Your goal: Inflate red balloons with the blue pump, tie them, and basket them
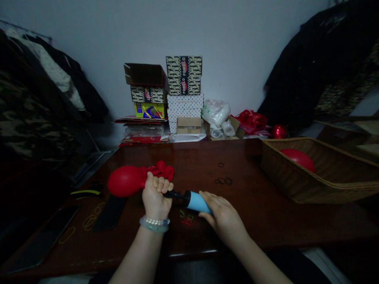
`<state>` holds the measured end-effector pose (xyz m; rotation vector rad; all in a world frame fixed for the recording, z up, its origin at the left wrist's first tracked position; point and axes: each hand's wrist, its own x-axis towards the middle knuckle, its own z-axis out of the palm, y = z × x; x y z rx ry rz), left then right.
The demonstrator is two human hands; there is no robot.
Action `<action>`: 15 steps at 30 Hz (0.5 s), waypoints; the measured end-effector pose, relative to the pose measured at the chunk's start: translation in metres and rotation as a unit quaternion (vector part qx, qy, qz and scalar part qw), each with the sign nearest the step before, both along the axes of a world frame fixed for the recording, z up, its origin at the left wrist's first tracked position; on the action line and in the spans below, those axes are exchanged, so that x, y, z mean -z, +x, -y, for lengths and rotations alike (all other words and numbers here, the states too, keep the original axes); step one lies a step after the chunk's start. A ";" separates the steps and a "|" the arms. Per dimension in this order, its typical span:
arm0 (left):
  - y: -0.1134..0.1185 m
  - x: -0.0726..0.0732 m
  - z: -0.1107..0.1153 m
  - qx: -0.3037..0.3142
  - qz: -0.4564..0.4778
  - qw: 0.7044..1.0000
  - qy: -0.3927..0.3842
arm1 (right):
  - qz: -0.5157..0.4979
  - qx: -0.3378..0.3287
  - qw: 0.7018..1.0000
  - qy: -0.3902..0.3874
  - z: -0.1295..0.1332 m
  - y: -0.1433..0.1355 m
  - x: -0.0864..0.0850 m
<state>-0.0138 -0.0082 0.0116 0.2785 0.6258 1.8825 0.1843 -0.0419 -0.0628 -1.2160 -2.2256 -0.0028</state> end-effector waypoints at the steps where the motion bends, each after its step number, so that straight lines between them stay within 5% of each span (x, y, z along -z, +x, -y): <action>1: -0.005 -0.002 -0.001 -0.003 0.005 1.000 0.002 | 0.000 0.001 1.000 0.004 -0.001 0.002 -0.001; 9: -0.037 -0.007 -0.006 -0.013 0.038 0.999 0.024 | 0.004 0.007 1.000 0.002 -0.003 0.020 -0.011; 15: -0.026 -0.001 -0.005 -0.018 0.047 0.999 0.015 | -0.007 0.038 0.998 0.043 -0.001 0.018 -0.001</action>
